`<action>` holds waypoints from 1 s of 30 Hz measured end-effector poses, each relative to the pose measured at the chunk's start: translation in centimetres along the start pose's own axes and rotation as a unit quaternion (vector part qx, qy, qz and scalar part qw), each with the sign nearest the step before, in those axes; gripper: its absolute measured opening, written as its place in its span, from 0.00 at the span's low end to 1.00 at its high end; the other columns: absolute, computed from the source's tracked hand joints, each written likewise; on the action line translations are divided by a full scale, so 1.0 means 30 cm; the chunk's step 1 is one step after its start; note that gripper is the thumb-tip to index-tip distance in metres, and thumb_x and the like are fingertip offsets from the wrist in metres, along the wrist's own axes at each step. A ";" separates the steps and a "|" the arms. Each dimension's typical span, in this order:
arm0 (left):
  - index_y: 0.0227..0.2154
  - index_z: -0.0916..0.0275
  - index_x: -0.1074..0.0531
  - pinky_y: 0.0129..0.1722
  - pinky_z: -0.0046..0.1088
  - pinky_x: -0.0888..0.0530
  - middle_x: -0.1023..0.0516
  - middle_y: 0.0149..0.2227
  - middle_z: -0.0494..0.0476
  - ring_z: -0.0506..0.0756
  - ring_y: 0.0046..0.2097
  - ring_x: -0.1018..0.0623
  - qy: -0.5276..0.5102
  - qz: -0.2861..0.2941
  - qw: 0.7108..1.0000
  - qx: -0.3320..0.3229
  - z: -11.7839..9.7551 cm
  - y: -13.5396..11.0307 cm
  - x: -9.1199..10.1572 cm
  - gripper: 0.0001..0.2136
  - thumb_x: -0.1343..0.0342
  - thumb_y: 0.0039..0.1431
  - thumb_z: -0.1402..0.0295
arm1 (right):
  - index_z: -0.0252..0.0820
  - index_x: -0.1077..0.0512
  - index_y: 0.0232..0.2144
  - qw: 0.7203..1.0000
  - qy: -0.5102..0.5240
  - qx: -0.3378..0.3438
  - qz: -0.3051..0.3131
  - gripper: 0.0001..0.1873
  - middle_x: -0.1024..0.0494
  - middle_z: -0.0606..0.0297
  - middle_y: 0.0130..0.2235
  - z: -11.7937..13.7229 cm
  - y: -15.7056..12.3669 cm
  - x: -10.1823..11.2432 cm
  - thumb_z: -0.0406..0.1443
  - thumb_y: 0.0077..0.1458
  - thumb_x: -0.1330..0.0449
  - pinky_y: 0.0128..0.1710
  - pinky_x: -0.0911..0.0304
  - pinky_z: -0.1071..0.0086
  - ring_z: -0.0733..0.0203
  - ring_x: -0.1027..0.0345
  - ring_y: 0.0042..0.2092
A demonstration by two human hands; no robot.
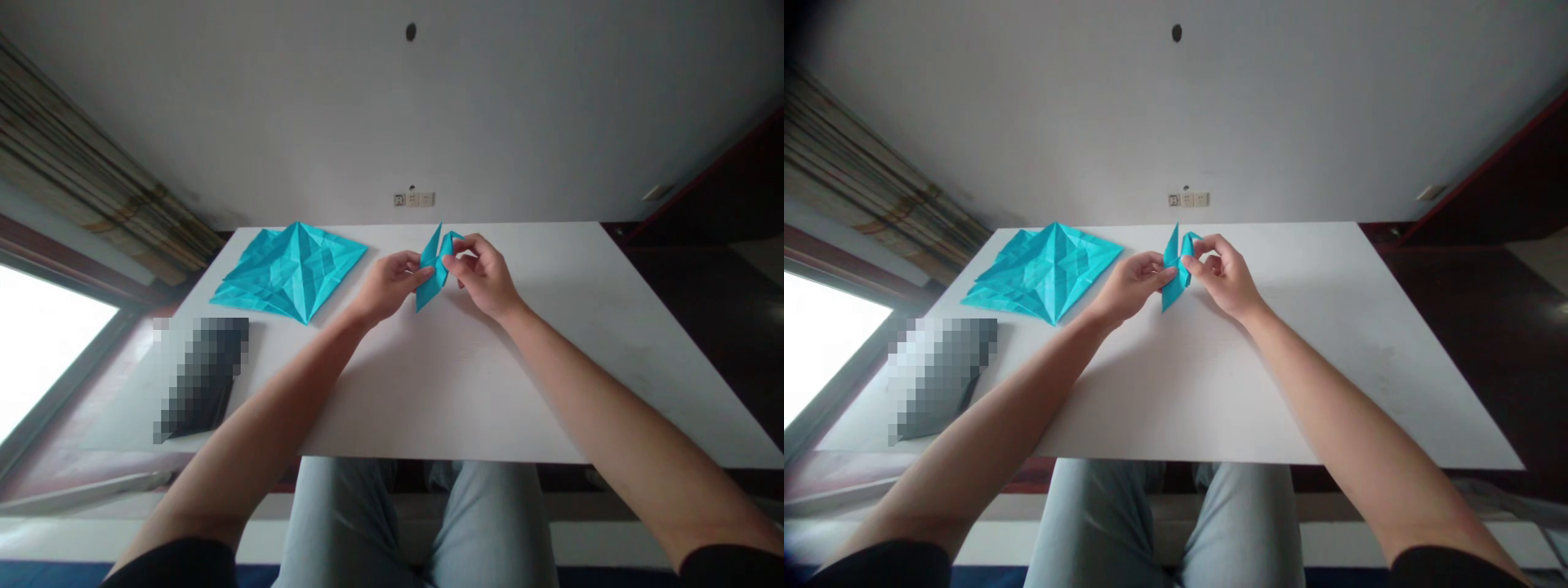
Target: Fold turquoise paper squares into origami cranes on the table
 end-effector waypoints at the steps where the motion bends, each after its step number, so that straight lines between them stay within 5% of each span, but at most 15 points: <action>1: 0.41 0.63 0.19 0.38 0.27 0.25 0.16 0.37 0.54 0.51 0.37 0.20 0.006 0.001 1.000 -0.005 0.000 0.001 -0.002 0.24 0.23 0.60 0.46 | 0.50 0.25 0.43 1.000 -0.005 -0.006 0.002 0.29 0.23 0.69 0.38 0.003 0.001 0.000 0.64 0.62 0.26 0.24 0.44 0.68 0.67 0.41 0.27; 8: 0.43 0.64 0.18 0.38 0.28 0.23 0.14 0.39 0.57 0.53 0.38 0.19 0.054 0.022 0.998 0.003 0.000 -0.005 -0.014 0.22 0.26 0.62 0.47 | 0.49 0.24 0.38 0.998 -0.039 -0.023 -0.039 0.32 0.30 0.72 0.26 0.013 0.009 0.035 0.68 0.61 0.28 0.23 0.46 0.68 0.66 0.40 0.24; 18: 0.42 0.64 0.18 0.39 0.28 0.23 0.16 0.37 0.57 0.53 0.38 0.20 0.090 -0.006 0.996 -0.015 -0.010 0.000 0.005 0.24 0.37 0.74 0.43 | 0.48 0.23 0.35 0.998 -0.043 -0.020 -0.032 0.34 0.30 0.72 0.26 0.022 0.013 0.034 0.69 0.59 0.27 0.25 0.47 0.67 0.65 0.42 0.25; 24: 0.60 0.59 0.24 0.38 0.26 0.19 0.14 0.51 0.58 0.50 0.37 0.15 0.074 -0.068 0.994 0.033 0.012 -0.004 0.038 0.13 0.44 0.80 0.63 | 0.48 0.21 0.37 0.996 -0.075 0.001 -0.048 0.34 0.25 0.70 0.29 0.012 0.026 0.057 0.70 0.57 0.27 0.27 0.42 0.66 0.64 0.39 0.27; 30: 0.58 0.59 0.28 0.34 0.26 0.23 0.15 0.51 0.57 0.51 0.36 0.13 0.152 -0.089 0.984 0.034 0.006 -0.012 0.050 0.14 0.39 0.73 0.68 | 0.48 0.24 0.34 0.982 -0.135 0.018 -0.134 0.31 0.24 0.69 0.31 -0.056 0.054 0.179 0.67 0.60 0.28 0.29 0.42 0.66 0.64 0.40 0.29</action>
Point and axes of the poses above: each hand's wrist, its own y-axis towards the middle knuckle, its own x-axis out of the back of the hand, z = x × y, the point moved 7 cm from there along y, towards the middle knuckle
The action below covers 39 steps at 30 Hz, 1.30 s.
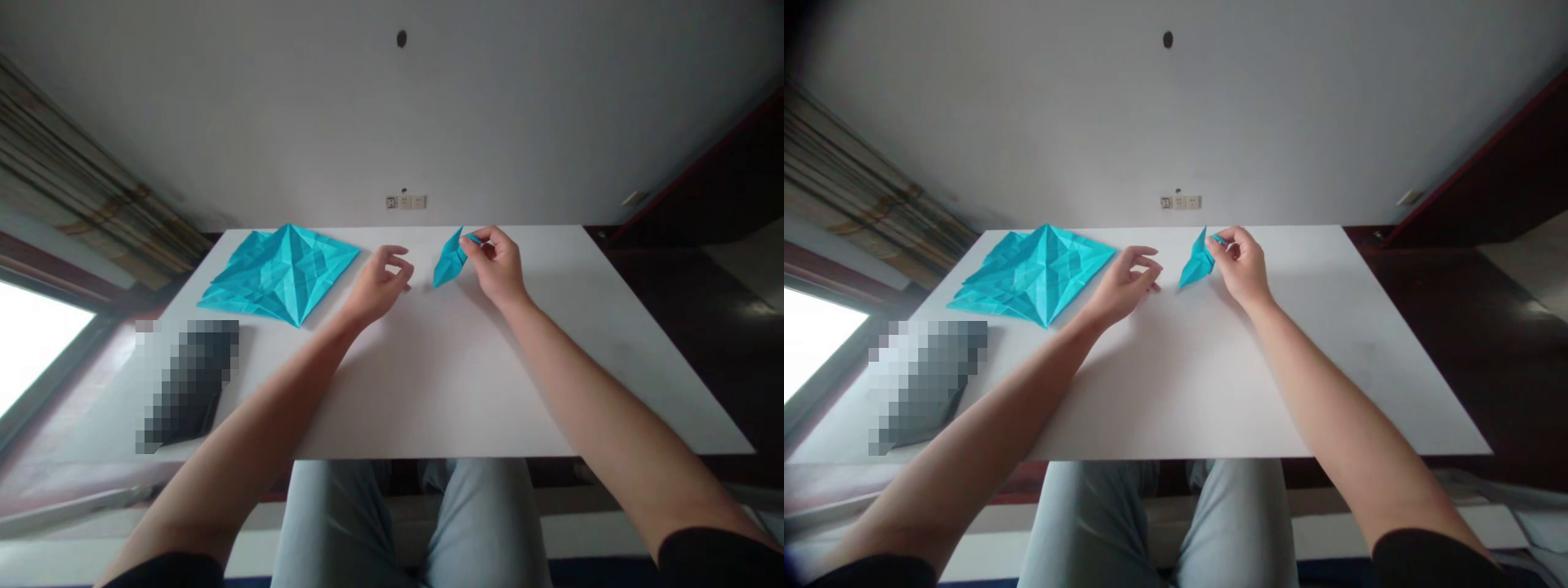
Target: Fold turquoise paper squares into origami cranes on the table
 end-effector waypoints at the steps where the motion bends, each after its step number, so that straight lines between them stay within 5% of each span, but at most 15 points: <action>1: 0.57 0.59 0.28 0.33 0.26 0.24 0.15 0.50 0.57 0.51 0.36 0.13 0.011 0.007 1.000 0.003 0.001 0.000 -0.002 0.14 0.39 0.73 0.68 | 0.48 0.24 0.35 1.000 -0.020 0.000 -0.019 0.30 0.24 0.69 0.32 -0.021 0.012 0.024 0.66 0.61 0.28 0.30 0.41 0.66 0.64 0.39 0.29; 12: 0.56 0.58 0.23 0.36 0.32 0.24 0.12 0.47 0.59 0.57 0.37 0.14 0.116 0.018 0.993 -0.027 -0.015 0.005 0.024 0.18 0.37 0.67 0.57 | 0.46 0.26 0.40 0.950 -0.192 -0.090 -0.231 0.12 0.21 0.61 0.39 -0.193 0.103 0.447 0.46 0.66 0.32 0.45 0.32 0.62 0.55 0.27 0.42; 16: 0.54 0.57 0.22 0.37 0.33 0.24 0.11 0.45 0.59 0.59 0.40 0.14 0.154 0.014 0.987 -0.033 -0.016 0.012 0.033 0.18 0.38 0.66 0.55 | 0.46 0.25 0.44 0.937 -0.210 -0.115 -0.253 0.15 0.23 0.61 0.40 -0.220 0.095 0.519 0.48 0.65 0.32 0.49 0.29 0.60 0.53 0.26 0.44; 20: 0.55 0.57 0.23 0.39 0.35 0.23 0.11 0.46 0.60 0.60 0.39 0.14 0.171 0.016 0.985 -0.031 -0.030 0.011 0.039 0.18 0.39 0.66 0.55 | 0.44 0.31 0.65 0.922 -0.248 -0.119 -0.274 0.31 0.25 0.56 0.48 -0.184 0.089 0.531 0.49 0.66 0.33 0.59 0.29 0.53 0.48 0.27 0.51; 24: 0.54 0.55 0.23 0.40 0.37 0.23 0.11 0.45 0.59 0.60 0.38 0.16 0.208 0.008 0.977 -0.048 -0.045 0.004 0.046 0.18 0.39 0.67 0.54 | 0.44 0.31 0.66 0.921 -0.263 -0.017 -0.286 0.27 0.29 0.47 0.57 -0.035 0.083 0.462 0.45 0.70 0.35 0.66 0.32 0.47 0.43 0.32 0.59; 26: 0.54 0.55 0.23 0.41 0.38 0.24 0.12 0.43 0.58 0.60 0.38 0.17 0.233 -0.006 0.970 -0.061 -0.047 0.005 0.057 0.16 0.39 0.67 0.55 | 0.46 0.27 0.59 0.940 -0.255 0.045 -0.224 0.18 0.28 0.50 0.53 0.045 0.073 0.367 0.42 0.71 0.37 0.63 0.31 0.49 0.45 0.31 0.56; 29: 0.53 0.54 0.24 0.44 0.41 0.23 0.14 0.43 0.59 0.63 0.41 0.17 0.263 -0.039 0.961 -0.072 -0.048 0.015 0.092 0.15 0.39 0.68 0.56 | 0.48 0.25 0.46 0.965 -0.238 0.113 0.015 0.04 0.25 0.57 0.44 0.119 0.027 0.133 0.38 0.71 0.37 0.57 0.30 0.54 0.49 0.30 0.48; 32: 0.54 0.55 0.25 0.54 0.48 0.21 0.15 0.48 0.63 0.67 0.50 0.17 0.310 -0.087 0.944 -0.077 -0.064 0.026 0.154 0.15 0.38 0.68 0.56 | 0.48 0.22 0.41 0.932 -0.208 0.148 0.256 0.02 0.24 0.65 0.38 0.135 -0.077 -0.082 0.36 0.70 0.35 0.52 0.33 0.60 0.56 0.29 0.40; 34: 0.56 0.55 0.25 0.64 0.55 0.24 0.17 0.54 0.68 0.72 0.59 0.19 0.358 -0.117 0.924 -0.064 -0.074 0.022 0.203 0.17 0.39 0.69 0.55 | 0.46 0.20 0.40 0.913 -0.154 0.141 0.350 0.04 0.23 0.66 0.36 0.128 -0.135 -0.159 0.38 0.69 0.34 0.46 0.34 0.64 0.59 0.29 0.38; 36: 0.59 0.57 0.25 0.68 0.62 0.27 0.21 0.62 0.74 0.78 0.68 0.24 0.409 -0.131 0.903 -0.018 -0.063 0.004 0.253 0.21 0.37 0.68 0.53 | 0.45 0.19 0.38 0.907 -0.130 0.115 0.384 0.06 0.23 0.67 0.33 0.109 -0.160 -0.186 0.40 0.67 0.33 0.42 0.37 0.65 0.60 0.30 0.35; 39: 0.65 0.60 0.27 0.68 0.66 0.28 0.27 0.70 0.81 0.84 0.71 0.28 0.470 -0.110 0.872 0.082 -0.012 -0.052 0.321 0.33 0.33 0.64 0.47 | 0.44 0.17 0.37 0.938 -0.099 0.065 0.326 0.10 0.21 0.66 0.33 0.074 -0.135 -0.157 0.43 0.64 0.32 0.38 0.39 0.65 0.60 0.34 0.33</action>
Point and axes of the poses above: each hand's wrist, its own y-axis towards the middle knuckle, its own x-axis out of the back of the hand, z = x × y, the point moved 7 cm from there along y, towards the middle knuckle
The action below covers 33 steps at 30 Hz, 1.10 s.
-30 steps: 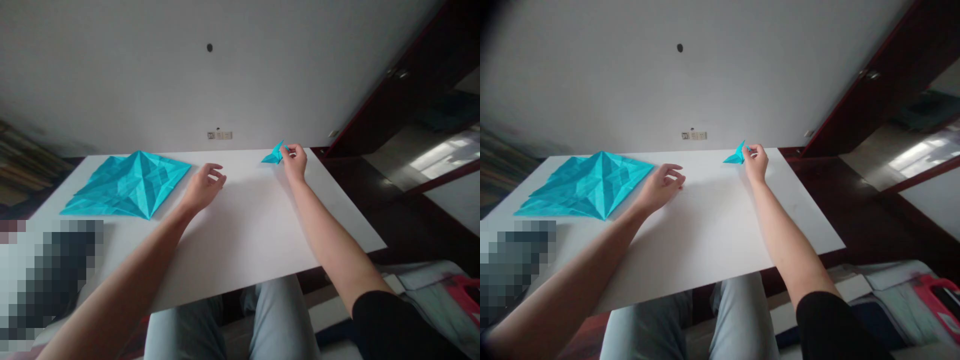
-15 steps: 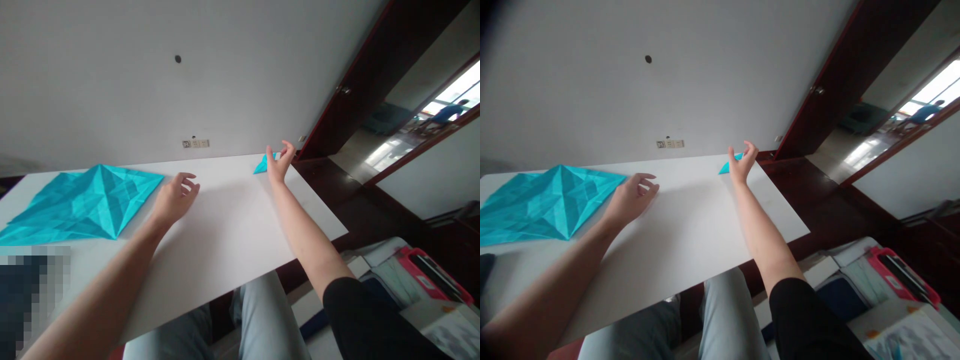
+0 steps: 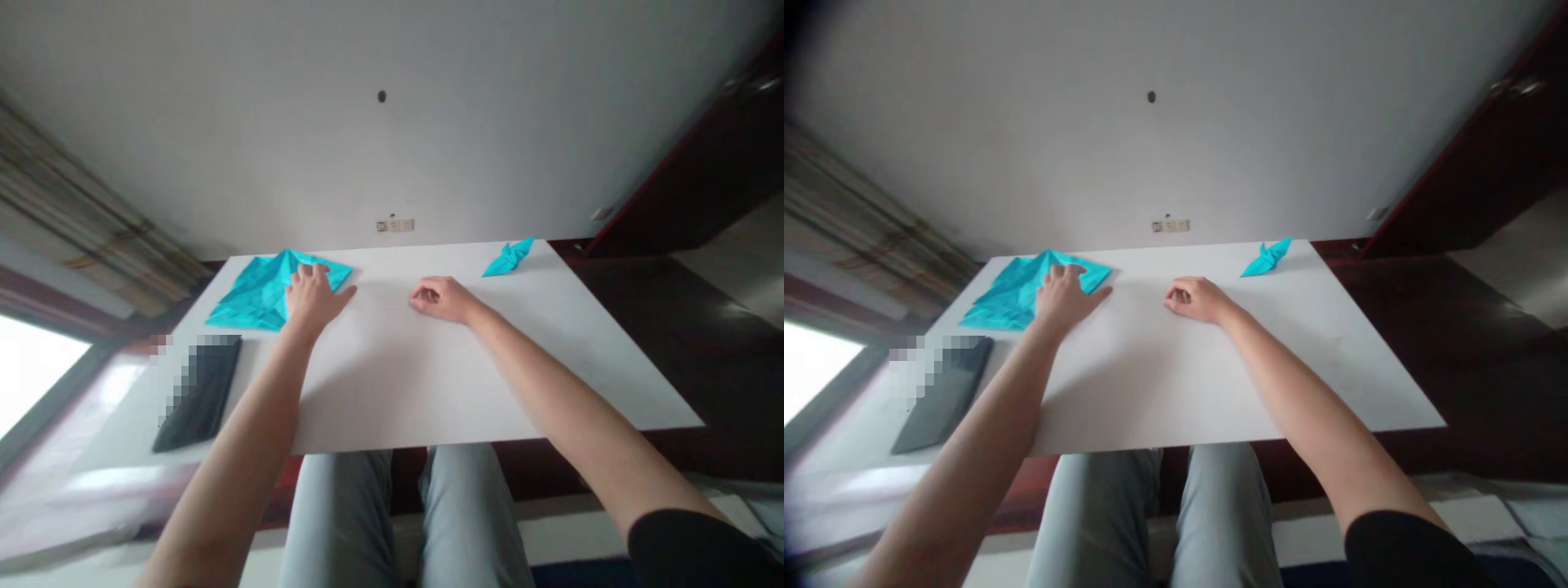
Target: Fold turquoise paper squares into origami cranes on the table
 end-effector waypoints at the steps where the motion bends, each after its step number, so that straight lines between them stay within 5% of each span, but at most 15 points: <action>1: 0.67 0.61 0.28 0.67 0.66 0.27 0.27 0.71 0.83 0.85 0.71 0.28 0.018 0.023 0.999 0.017 0.029 -0.016 -0.004 0.36 0.32 0.64 0.45 | 0.44 0.16 0.37 1.000 0.010 -0.008 -0.010 0.11 0.21 0.66 0.32 -0.014 0.001 0.008 0.44 0.63 0.32 0.37 0.40 0.64 0.60 0.35 0.32; 7: 0.72 0.62 0.29 0.60 0.52 0.21 0.28 0.74 0.79 0.78 0.66 0.19 0.072 0.037 0.995 0.065 0.122 -0.090 0.031 0.30 0.42 0.73 0.53 | 0.45 0.16 0.34 0.999 0.033 -0.017 -0.013 0.14 0.23 0.66 0.28 -0.033 0.010 0.018 0.48 0.60 0.31 0.36 0.42 0.61 0.59 0.39 0.30; 13: 0.58 0.58 0.18 0.52 0.46 0.22 0.14 0.61 0.71 0.72 0.57 0.15 0.060 0.008 0.998 0.032 0.141 -0.102 0.085 0.17 0.48 0.77 0.64 | 0.45 0.16 0.34 0.998 0.040 -0.036 -0.028 0.17 0.23 0.64 0.28 -0.034 0.011 0.026 0.51 0.58 0.33 0.36 0.42 0.60 0.58 0.38 0.31; 19: 0.47 0.56 0.15 0.48 0.39 0.25 0.12 0.44 0.62 0.64 0.46 0.16 -0.120 -0.142 0.982 -0.031 0.117 -0.106 0.347 0.10 0.39 0.72 0.60 | 0.44 0.15 0.39 0.995 0.073 -0.059 -0.036 0.23 0.21 0.63 0.31 -0.052 0.011 0.038 0.56 0.58 0.30 0.37 0.39 0.59 0.55 0.33 0.33; 24: 0.41 0.58 0.18 0.34 0.29 0.28 0.17 0.36 0.55 0.54 0.35 0.23 -0.424 -0.107 0.895 -0.092 0.053 -0.100 0.500 0.19 0.31 0.64 0.46 | 0.45 0.17 0.41 0.983 0.133 -0.095 -0.086 0.34 0.21 0.62 0.32 -0.091 0.016 0.072 0.67 0.57 0.30 0.37 0.39 0.60 0.55 0.34 0.33; 27: 0.41 0.58 0.21 0.31 0.26 0.30 0.20 0.32 0.52 0.51 0.32 0.26 -0.513 -0.103 0.849 -0.073 0.042 -0.099 0.452 0.25 0.27 0.58 0.40 | 0.44 0.17 0.43 0.965 0.211 -0.109 -0.116 0.45 0.17 0.57 0.37 -0.109 0.011 0.084 0.77 0.54 0.35 0.38 0.36 0.59 0.55 0.32 0.34; 31: 0.36 0.57 0.28 0.31 0.25 0.29 0.26 0.28 0.47 0.50 0.31 0.29 -0.552 -0.081 0.830 -0.020 0.020 -0.092 0.236 0.27 0.27 0.58 0.39 | 0.45 0.19 0.49 0.937 0.301 -0.133 -0.118 0.48 0.13 0.54 0.44 -0.107 -0.028 0.054 0.80 0.55 0.40 0.46 0.30 0.58 0.51 0.22 0.42; 33: 0.35 0.57 0.30 0.33 0.24 0.30 0.27 0.28 0.46 0.49 0.31 0.29 -0.549 -0.058 0.834 -0.002 0.001 -0.088 0.120 0.25 0.29 0.61 0.42 | 0.48 0.23 0.54 0.923 0.322 -0.145 -0.150 0.47 0.14 0.59 0.42 -0.107 -0.056 0.043 0.77 0.52 0.33 0.47 0.27 0.57 0.50 0.21 0.43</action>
Point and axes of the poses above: each hand's wrist, its own y-axis towards the middle knuckle, its own x-axis out of the back of the hand, z = x × y, the point moved 7 cm from there along y, towards the middle knuckle
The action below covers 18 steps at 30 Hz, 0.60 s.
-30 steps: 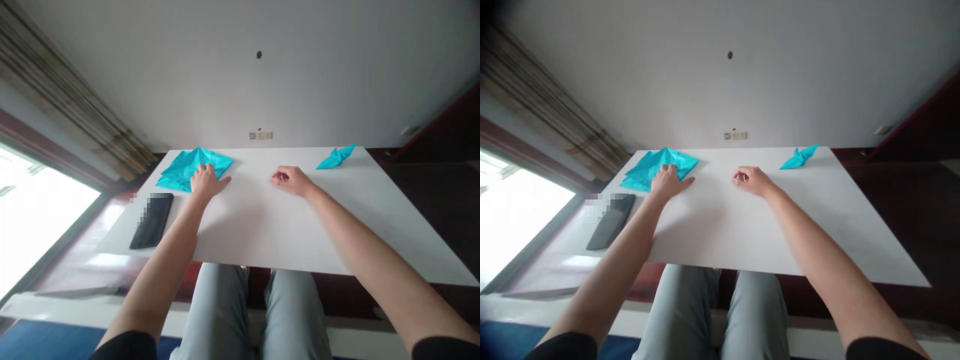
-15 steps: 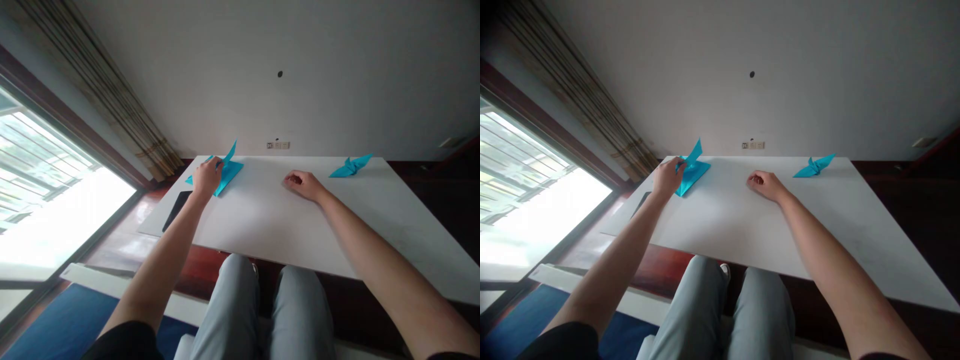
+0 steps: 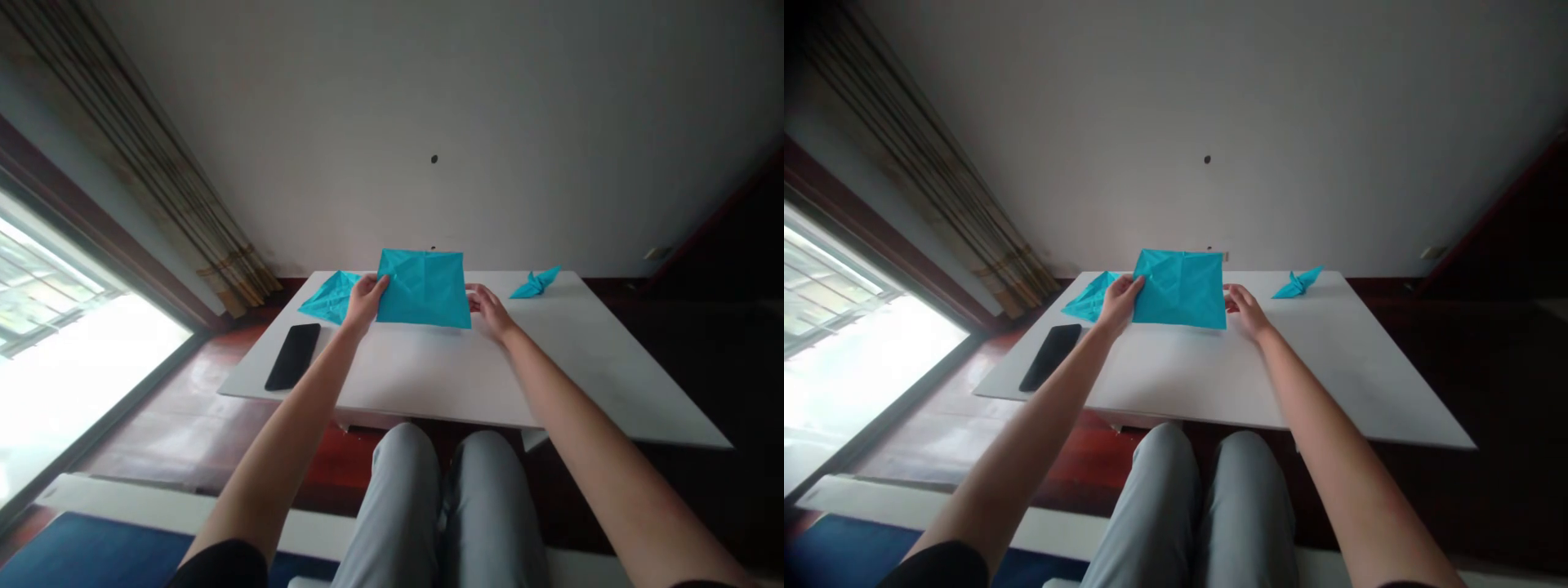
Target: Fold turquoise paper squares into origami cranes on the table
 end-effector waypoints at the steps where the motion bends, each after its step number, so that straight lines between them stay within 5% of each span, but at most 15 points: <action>1: 0.35 0.58 0.30 0.33 0.24 0.30 0.28 0.28 0.46 0.49 0.31 0.28 0.008 0.023 1.000 0.015 0.046 -0.003 -0.034 0.23 0.29 0.62 0.44 | 0.51 0.26 0.59 1.000 -0.007 -0.002 -0.016 0.48 0.15 0.63 0.40 -0.006 -0.011 0.002 0.72 0.49 0.26 0.46 0.26 0.57 0.50 0.21 0.42; 5: 0.49 0.57 0.29 0.39 0.27 0.24 0.18 0.37 0.49 0.51 0.36 0.19 0.011 0.080 0.994 0.077 0.197 -0.003 -0.099 0.23 0.25 0.60 0.55 | 0.56 0.39 0.73 0.998 -0.031 0.024 -0.039 0.58 0.17 0.67 0.41 -0.011 -0.014 0.011 0.61 0.48 0.21 0.42 0.23 0.54 0.50 0.23 0.39; 8: 0.66 0.53 0.35 0.41 0.28 0.22 0.17 0.43 0.49 0.51 0.37 0.17 0.023 0.097 0.993 0.057 0.258 0.020 -0.100 0.36 0.24 0.59 0.61 | 0.54 0.27 0.66 0.995 -0.081 0.048 -0.011 0.45 0.15 0.61 0.46 -0.004 0.010 0.018 0.57 0.50 0.22 0.48 0.22 0.53 0.49 0.22 0.45; 12: 0.52 0.58 0.18 0.39 0.28 0.25 0.19 0.37 0.51 0.52 0.36 0.20 0.020 0.114 0.993 -0.004 0.289 0.061 -0.094 0.19 0.27 0.62 0.57 | 0.49 0.16 0.53 0.997 -0.078 0.023 -0.016 0.35 0.14 0.62 0.44 -0.013 0.031 0.049 0.59 0.49 0.22 0.51 0.23 0.54 0.50 0.23 0.45; 15: 0.49 0.60 0.13 0.38 0.29 0.25 0.20 0.33 0.52 0.53 0.34 0.22 0.000 0.096 0.995 -0.015 0.295 0.086 -0.078 0.19 0.27 0.62 0.54 | 0.49 0.16 0.56 0.998 -0.057 0.017 -0.021 0.39 0.14 0.62 0.43 -0.013 0.032 0.060 0.61 0.47 0.21 0.50 0.23 0.54 0.50 0.22 0.44; 18: 0.53 0.61 0.12 0.42 0.32 0.22 0.17 0.35 0.55 0.54 0.36 0.21 0.021 0.084 0.996 -0.033 0.272 0.091 -0.067 0.20 0.28 0.63 0.55 | 0.47 0.14 0.55 0.984 -0.163 0.054 -0.044 0.36 0.15 0.62 0.40 0.017 0.028 0.077 0.61 0.51 0.22 0.50 0.24 0.53 0.51 0.24 0.41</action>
Point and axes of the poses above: each hand's wrist, its own y-axis towards the middle knuckle, its own x-axis out of the back of the hand, z = x × y, the point moved 7 cm from there along y, towards the middle knuckle
